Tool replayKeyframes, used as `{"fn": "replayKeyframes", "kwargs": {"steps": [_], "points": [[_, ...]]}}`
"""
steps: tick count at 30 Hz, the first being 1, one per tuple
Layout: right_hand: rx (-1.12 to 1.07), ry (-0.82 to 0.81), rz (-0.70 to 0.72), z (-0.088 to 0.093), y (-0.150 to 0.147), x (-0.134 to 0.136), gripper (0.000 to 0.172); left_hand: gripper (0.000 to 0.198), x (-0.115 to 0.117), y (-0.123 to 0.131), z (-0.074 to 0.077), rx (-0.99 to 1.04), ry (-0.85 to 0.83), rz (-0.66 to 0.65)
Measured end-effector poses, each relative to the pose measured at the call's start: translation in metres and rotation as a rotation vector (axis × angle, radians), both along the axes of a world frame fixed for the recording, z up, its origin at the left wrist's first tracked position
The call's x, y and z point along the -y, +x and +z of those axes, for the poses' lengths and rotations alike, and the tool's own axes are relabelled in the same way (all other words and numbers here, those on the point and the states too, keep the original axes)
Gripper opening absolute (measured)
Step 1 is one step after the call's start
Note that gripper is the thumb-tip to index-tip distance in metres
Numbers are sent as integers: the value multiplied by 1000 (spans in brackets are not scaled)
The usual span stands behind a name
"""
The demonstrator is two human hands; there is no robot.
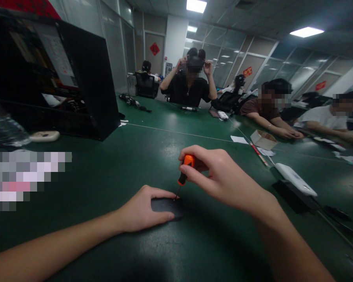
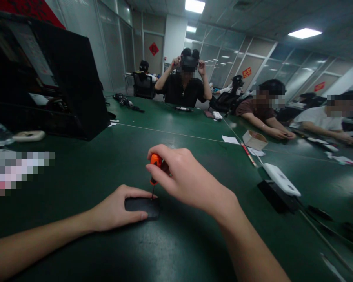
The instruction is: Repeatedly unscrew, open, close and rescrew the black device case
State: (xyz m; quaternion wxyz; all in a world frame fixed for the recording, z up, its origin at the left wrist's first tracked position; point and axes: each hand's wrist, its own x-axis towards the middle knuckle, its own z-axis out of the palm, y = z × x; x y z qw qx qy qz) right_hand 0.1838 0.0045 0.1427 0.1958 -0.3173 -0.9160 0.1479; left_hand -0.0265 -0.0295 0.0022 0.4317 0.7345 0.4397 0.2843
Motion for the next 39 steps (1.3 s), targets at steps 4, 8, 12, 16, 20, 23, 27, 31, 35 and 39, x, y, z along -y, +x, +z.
{"fn": "replayKeyframes", "kwargs": {"steps": [4, 8, 12, 16, 20, 23, 27, 31, 35, 39], "points": [[17, 0, 30, 2, 1, 3, 9, 42, 0, 0, 0, -4, 13, -4], [40, 11, 43, 4, -1, 7, 7, 43, -2, -2, -4, -3, 23, -30], [83, 45, 54, 5, -2, 9, 8, 45, -7, -7, -7, 22, 86, -152], [104, 70, 101, 6, -4, 13, 7, 45, -10, -10, -7, 62, 147, -236], [111, 106, 107, 6, -6, 17, 7, 45, -10, -10, -5, 60, 185, -263], [119, 121, 97, 5, -5, 16, 2, 46, -9, -10, -2, 15, 221, -250], [122, 115, 86, 4, -3, 14, 10, 48, -5, -9, 0, -82, 228, -193], [159, 80, 66, 6, 0, 15, 22, 42, 0, -5, 2, -114, 159, -83], [192, 68, 2, 7, 1, 16, 11, 40, 1, -1, 3, -101, 92, -67], [150, 28, 67, 8, 0, 17, 31, 41, -1, -1, 2, -99, 127, -51]]}}
